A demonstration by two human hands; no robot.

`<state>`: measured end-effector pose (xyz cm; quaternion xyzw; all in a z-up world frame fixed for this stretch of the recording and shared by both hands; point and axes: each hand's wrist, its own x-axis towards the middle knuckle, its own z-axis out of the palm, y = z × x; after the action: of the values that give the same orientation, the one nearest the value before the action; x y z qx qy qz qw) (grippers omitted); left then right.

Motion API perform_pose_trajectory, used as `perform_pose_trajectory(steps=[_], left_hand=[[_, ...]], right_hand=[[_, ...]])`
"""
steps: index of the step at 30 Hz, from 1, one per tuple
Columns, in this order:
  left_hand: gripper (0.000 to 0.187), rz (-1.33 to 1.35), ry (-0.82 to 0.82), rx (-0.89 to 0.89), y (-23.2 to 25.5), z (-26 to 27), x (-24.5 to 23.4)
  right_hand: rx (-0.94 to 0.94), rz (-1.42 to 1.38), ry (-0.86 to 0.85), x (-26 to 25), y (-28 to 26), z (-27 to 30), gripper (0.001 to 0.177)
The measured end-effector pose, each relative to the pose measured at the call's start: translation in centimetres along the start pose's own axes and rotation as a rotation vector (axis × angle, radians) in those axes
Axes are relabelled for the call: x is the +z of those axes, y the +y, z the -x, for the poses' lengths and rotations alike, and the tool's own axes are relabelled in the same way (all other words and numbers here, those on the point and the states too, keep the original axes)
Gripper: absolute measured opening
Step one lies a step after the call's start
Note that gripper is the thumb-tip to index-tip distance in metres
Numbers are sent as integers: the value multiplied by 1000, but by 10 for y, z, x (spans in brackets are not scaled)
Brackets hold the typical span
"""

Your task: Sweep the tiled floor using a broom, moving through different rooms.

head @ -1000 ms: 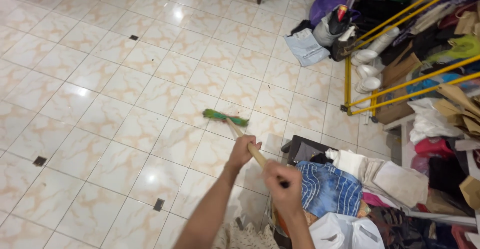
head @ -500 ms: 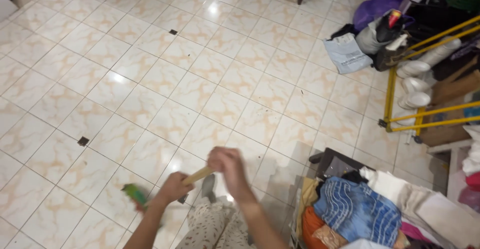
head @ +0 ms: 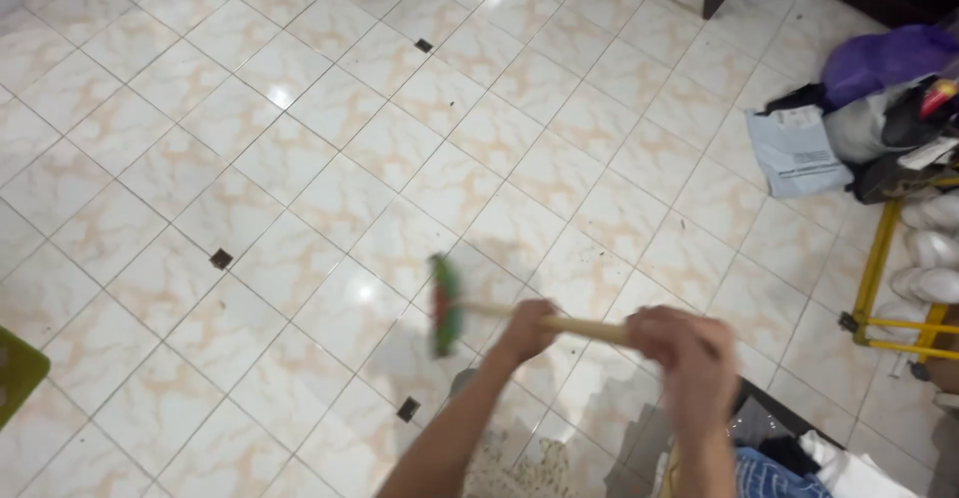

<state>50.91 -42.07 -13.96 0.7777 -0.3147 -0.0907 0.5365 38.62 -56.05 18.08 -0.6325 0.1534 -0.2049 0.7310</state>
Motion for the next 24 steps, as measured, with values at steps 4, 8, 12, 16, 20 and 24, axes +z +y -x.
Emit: perform_pose_trajectory(steps=[4, 8, 12, 16, 20, 24], left_hand=[[12, 74, -213, -94, 128, -84, -32], [11, 45, -275, -88, 166, -104, -67], [18, -139, -264, -110, 117, -104, -109], [19, -563, -272, -268, 12, -95, -178], [22, -609, -96, -386, -95, -66, -187], [30, -381, 21, -45, -147, -94, -85]], right_hand=[[-130, 36, -77, 15, -73, -18, 17], [-216, 24, 112, 36, -116, -24, 22], [-180, -351, 123, 27, -76, -61, 39], [113, -293, 147, 59, 51, -99, 21], [303, -67, 117, 126, 104, -82, 33], [380, 235, 171, 76, 52, -108, 30]])
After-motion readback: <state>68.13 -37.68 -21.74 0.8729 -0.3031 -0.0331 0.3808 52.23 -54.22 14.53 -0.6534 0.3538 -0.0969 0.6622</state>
